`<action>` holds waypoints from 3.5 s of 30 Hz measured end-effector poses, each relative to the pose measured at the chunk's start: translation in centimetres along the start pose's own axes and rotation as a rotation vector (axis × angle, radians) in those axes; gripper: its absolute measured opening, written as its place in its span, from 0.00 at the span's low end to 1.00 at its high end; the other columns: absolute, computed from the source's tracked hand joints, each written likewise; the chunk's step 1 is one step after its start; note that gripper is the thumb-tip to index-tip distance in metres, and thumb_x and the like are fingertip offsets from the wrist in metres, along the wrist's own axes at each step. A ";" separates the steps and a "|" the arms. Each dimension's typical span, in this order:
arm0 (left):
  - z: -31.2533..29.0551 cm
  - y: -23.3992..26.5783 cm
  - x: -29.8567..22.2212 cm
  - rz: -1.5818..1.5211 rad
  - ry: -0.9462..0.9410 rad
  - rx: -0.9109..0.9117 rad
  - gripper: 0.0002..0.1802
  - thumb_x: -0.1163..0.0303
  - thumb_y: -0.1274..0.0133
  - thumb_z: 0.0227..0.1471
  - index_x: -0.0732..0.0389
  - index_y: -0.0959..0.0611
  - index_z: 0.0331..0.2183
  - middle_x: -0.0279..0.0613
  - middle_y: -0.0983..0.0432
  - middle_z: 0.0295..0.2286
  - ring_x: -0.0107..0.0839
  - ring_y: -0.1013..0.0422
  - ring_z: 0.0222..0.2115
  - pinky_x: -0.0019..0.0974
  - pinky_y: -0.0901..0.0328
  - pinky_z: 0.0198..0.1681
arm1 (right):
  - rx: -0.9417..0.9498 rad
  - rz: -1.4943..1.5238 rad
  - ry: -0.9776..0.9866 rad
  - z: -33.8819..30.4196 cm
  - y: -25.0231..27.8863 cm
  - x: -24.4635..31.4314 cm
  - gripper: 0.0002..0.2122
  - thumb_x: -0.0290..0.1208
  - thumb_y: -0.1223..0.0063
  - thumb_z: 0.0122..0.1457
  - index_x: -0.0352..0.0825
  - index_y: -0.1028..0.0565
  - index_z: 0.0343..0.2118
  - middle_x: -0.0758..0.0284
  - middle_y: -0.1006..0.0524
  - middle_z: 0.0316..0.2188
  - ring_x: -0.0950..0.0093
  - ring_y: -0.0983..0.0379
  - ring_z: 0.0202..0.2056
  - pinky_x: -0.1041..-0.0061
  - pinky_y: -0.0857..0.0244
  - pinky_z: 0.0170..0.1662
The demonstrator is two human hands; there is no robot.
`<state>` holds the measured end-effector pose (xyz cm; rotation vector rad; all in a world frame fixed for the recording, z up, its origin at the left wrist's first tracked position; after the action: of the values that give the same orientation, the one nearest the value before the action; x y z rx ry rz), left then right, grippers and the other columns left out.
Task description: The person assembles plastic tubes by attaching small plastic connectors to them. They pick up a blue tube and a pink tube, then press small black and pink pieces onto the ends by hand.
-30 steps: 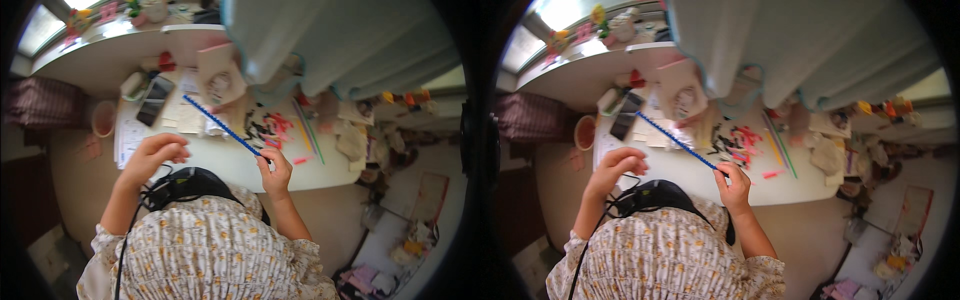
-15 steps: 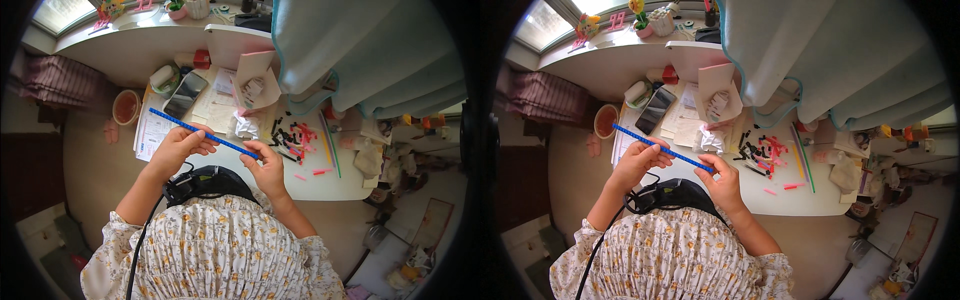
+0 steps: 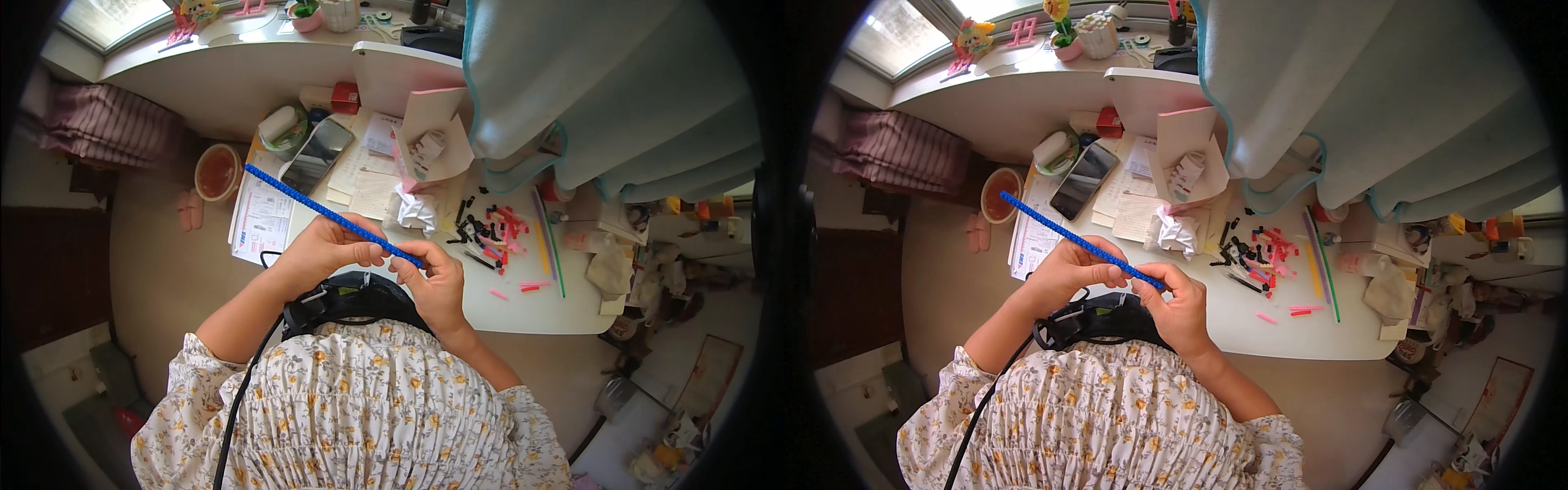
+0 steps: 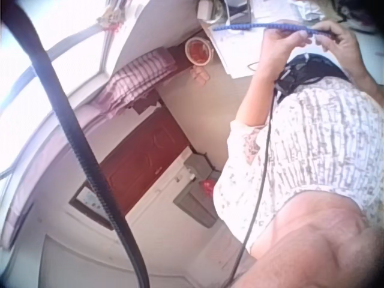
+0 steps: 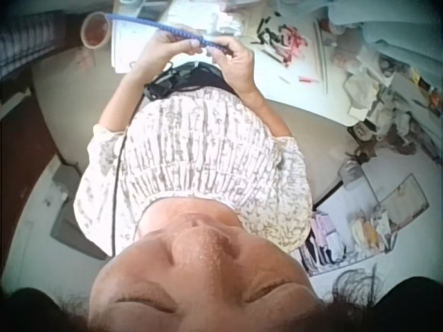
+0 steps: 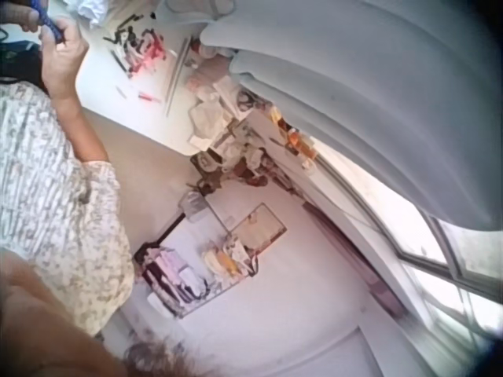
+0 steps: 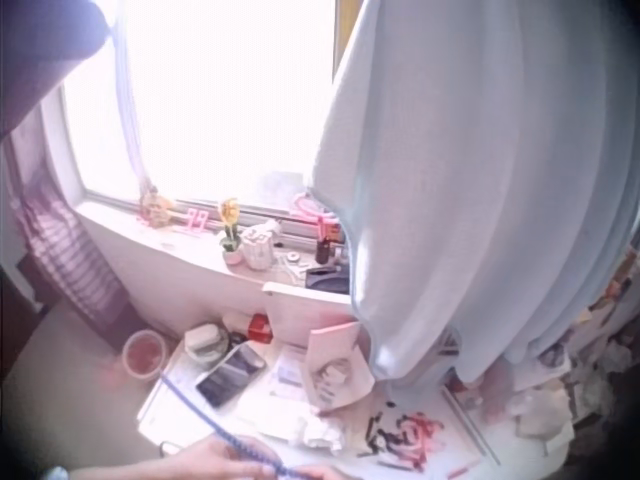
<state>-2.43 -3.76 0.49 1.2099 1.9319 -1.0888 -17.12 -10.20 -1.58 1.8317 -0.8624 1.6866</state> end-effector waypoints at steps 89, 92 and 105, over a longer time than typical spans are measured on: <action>-1.1 5.7 -1.5 -0.052 -0.323 -0.399 0.12 0.64 0.54 0.53 0.61 0.28 0.37 0.40 0.25 0.22 0.27 0.27 0.23 0.24 0.35 0.24 | 0.180 0.114 -0.354 0.0 -0.1 -2.3 0.07 0.24 0.51 0.54 0.27 0.26 0.33 0.69 0.27 0.17 0.85 0.33 0.19 0.88 0.40 0.22; -0.5 5.3 -1.3 -0.088 -0.296 -0.376 0.12 0.65 0.55 0.54 0.62 0.28 0.38 0.41 0.25 0.24 0.27 0.27 0.24 0.25 0.35 0.26 | 0.157 0.131 -0.368 -0.3 0.2 -2.7 0.06 0.25 0.52 0.54 0.28 0.26 0.32 0.69 0.27 0.17 0.86 0.35 0.18 0.89 0.41 0.22; 0.1 3.4 -0.5 0.127 -0.184 -0.263 0.08 0.70 0.51 0.50 0.65 0.25 0.30 0.40 0.25 0.24 0.25 0.28 0.26 0.24 0.35 0.28 | 0.176 0.069 -0.316 -0.5 0.4 -1.9 0.06 0.28 0.51 0.53 0.30 0.27 0.28 0.73 0.29 0.15 0.87 0.36 0.17 0.86 0.42 0.21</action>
<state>0.88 -3.22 -0.23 1.0344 1.7683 -0.8206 -17.83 -9.87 -3.48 2.2540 -0.9366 1.5809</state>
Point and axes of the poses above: each hand's wrist, its own z-axis towards the middle knuckle, its own y-axis out of the back of the hand, x = y × z, the point moved 4 cm from there along z, towards the middle knuckle
